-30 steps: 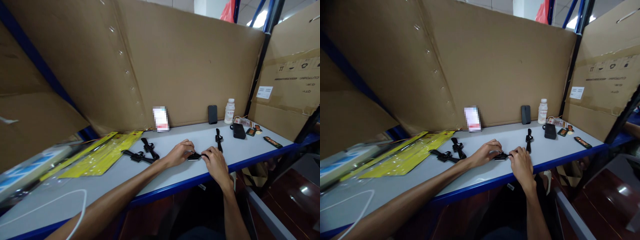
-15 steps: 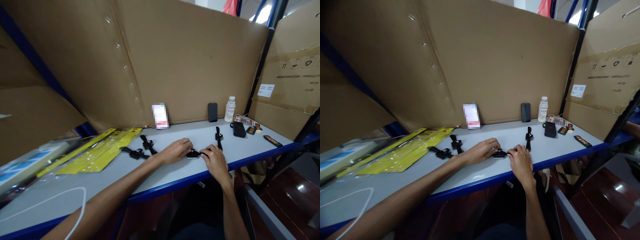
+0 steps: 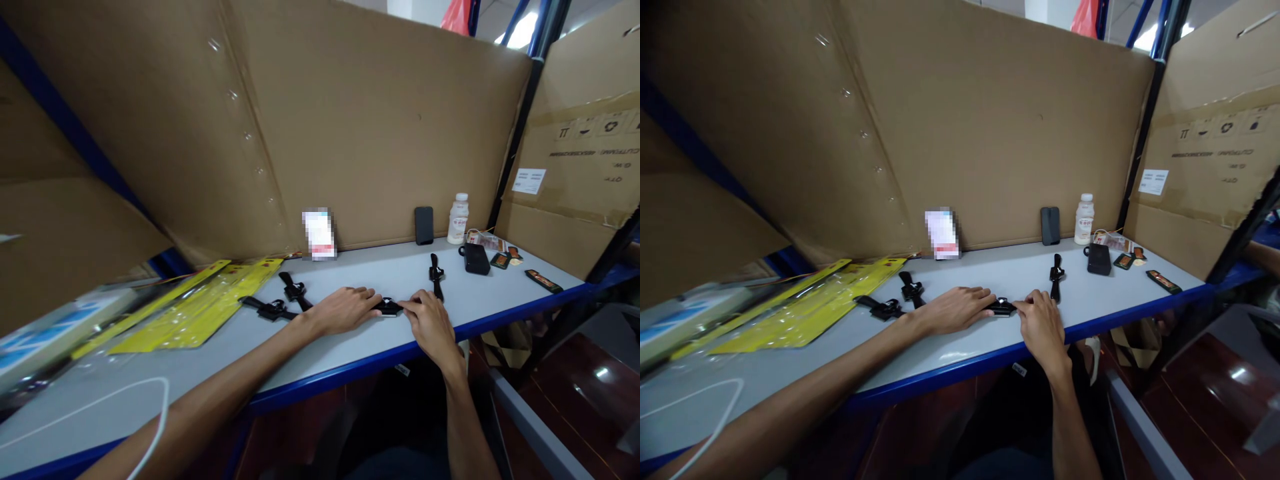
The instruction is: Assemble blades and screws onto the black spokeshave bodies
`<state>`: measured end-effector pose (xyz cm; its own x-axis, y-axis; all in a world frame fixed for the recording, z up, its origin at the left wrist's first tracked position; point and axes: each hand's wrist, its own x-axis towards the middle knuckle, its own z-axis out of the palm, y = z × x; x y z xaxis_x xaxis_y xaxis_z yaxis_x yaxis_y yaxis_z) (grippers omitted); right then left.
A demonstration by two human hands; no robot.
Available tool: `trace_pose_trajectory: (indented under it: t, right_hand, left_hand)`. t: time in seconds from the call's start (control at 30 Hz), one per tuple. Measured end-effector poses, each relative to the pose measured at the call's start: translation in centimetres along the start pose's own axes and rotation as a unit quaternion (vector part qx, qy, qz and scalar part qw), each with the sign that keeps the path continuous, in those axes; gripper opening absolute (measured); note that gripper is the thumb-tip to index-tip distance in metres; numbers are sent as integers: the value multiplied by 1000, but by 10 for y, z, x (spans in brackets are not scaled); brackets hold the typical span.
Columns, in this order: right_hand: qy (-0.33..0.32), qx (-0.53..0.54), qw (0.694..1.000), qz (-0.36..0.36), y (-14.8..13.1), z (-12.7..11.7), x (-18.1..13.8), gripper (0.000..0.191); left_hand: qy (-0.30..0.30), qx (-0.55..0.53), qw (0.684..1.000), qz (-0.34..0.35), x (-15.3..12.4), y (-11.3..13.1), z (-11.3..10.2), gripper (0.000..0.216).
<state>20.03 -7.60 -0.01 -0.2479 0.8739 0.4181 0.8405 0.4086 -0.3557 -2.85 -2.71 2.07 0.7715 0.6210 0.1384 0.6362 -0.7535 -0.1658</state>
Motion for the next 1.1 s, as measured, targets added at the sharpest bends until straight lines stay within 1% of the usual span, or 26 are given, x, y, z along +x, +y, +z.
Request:
trace_pose_trajectory:
  t: [0.1, 0.2, 0.33, 0.5, 0.8, 1.0, 1.1]
  right_hand:
    - [3, -3, 1000, -5, 1, 2, 0, 34]
    - [-2, -5, 1000, -4, 3, 3, 0, 35]
    - [-2, -4, 1000, -9, 3, 3, -1, 35]
    - [-1, -5, 1000, -13, 4, 3, -1, 35]
    - [-6, -16, 1000, -13, 3, 2, -1, 34]
    - [-1, -7, 1000, -16, 4, 4, -1, 36]
    - [-7, -10, 1000, -12, 3, 2, -1, 35]
  left_hand:
    - [0, -21, 1000, 5, -1, 0, -2, 41]
    - [13, -44, 999, 9, -1, 1, -2, 44]
    - [16, -43, 999, 9, -1, 1, -3, 48]
    - [4, -33, 999, 13, -1, 1, -4, 45]
    - [15, -54, 998, 14, -2, 2, -4, 44]
    - [-4, -33, 999, 13, -2, 3, -7, 40]
    - [-6, -41, 999, 14, -2, 4, -8, 38]
